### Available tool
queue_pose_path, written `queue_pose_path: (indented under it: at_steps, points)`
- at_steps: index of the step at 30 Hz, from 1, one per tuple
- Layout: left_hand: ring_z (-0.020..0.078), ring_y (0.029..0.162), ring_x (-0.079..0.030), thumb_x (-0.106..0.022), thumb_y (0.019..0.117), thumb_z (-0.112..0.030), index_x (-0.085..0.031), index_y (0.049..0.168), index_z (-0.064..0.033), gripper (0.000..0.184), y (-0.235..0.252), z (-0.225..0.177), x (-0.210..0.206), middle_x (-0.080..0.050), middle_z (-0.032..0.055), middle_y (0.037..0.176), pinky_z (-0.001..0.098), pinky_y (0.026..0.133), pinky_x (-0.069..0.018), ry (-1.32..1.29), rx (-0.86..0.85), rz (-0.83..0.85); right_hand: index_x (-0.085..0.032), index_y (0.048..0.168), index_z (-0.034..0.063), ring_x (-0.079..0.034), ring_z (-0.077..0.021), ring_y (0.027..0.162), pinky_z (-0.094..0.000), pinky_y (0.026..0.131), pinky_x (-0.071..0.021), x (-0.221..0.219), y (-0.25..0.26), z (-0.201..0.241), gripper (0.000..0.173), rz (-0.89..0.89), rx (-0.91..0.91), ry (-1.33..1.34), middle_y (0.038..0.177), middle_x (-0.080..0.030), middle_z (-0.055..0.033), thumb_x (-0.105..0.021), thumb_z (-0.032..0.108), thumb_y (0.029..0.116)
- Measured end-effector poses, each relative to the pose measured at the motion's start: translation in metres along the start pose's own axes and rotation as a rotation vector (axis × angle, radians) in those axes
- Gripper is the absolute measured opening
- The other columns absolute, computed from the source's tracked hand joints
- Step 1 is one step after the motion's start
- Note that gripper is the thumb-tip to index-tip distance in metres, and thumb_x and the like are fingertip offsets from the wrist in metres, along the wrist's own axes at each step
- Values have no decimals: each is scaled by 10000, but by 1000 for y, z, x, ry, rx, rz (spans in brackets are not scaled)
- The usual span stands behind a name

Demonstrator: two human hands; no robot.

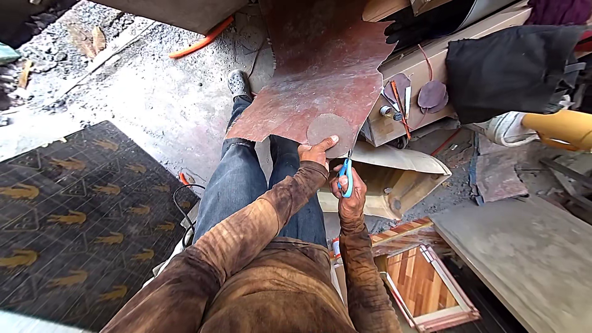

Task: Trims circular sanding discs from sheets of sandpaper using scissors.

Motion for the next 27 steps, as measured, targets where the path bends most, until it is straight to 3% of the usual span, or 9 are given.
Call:
queue_pose_path:
  at_steps: [7, 12, 14, 22, 27]
  points:
    - [344, 924, -710, -784, 809, 90, -547, 1266, 11, 521, 2, 0, 0, -679, 220, 1109, 533, 778, -618, -40, 16, -7, -644, 1121, -36, -455, -17, 484, -196, 463, -415, -11, -2, -3, 356, -91, 72, 12, 603, -517, 82, -600, 302, 1017]
    - [334, 921, -710, -796, 802, 85, -546, 1268, 8, 534, -4, -2, 3, -680, 214, 1112, 521, 779, -618, 5, 18, 10, -603, 1128, -4, -465, -17, 483, -183, 444, -396, -8, 4, 2, 506, -2, 16, 22, 621, -540, 74, -617, 483, 990]
    - [331, 927, -708, -800, 793, 90, -553, 1262, 5, 536, -3, -5, 3, -683, 211, 1109, 522, 784, -615, 5, 5, 20, -608, 1120, -5, -462, -15, 483, -181, 442, -392, -6, 7, 3, 515, 15, 6, 15, 615, -534, 75, -618, 492, 988]
    - [337, 899, -711, -794, 797, 92, -549, 1251, 15, 521, -2, -5, 5, -682, 219, 1087, 524, 762, -617, -28, 13, -21, -651, 1093, -32, -455, -20, 475, -195, 450, -406, -10, -2, 3, 315, -64, 40, -32, 596, -522, 75, -604, 269, 1010]
    - [312, 835, -710, -807, 768, 115, -565, 1204, 23, 508, -2, -10, 16, -691, 215, 1030, 484, 707, -618, 38, -14, -17, -617, 1109, -8, -452, -17, 474, -189, 440, -388, -1, 1, 7, 495, 86, -45, -35, 601, -516, 79, -615, 473, 993]
Point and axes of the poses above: each hand's wrist, its own y-axis towards the middle knuckle, its own x-axis out of the back of the hand, z = x × y, the point moved 3 cm from there along y, towards the middle knuckle
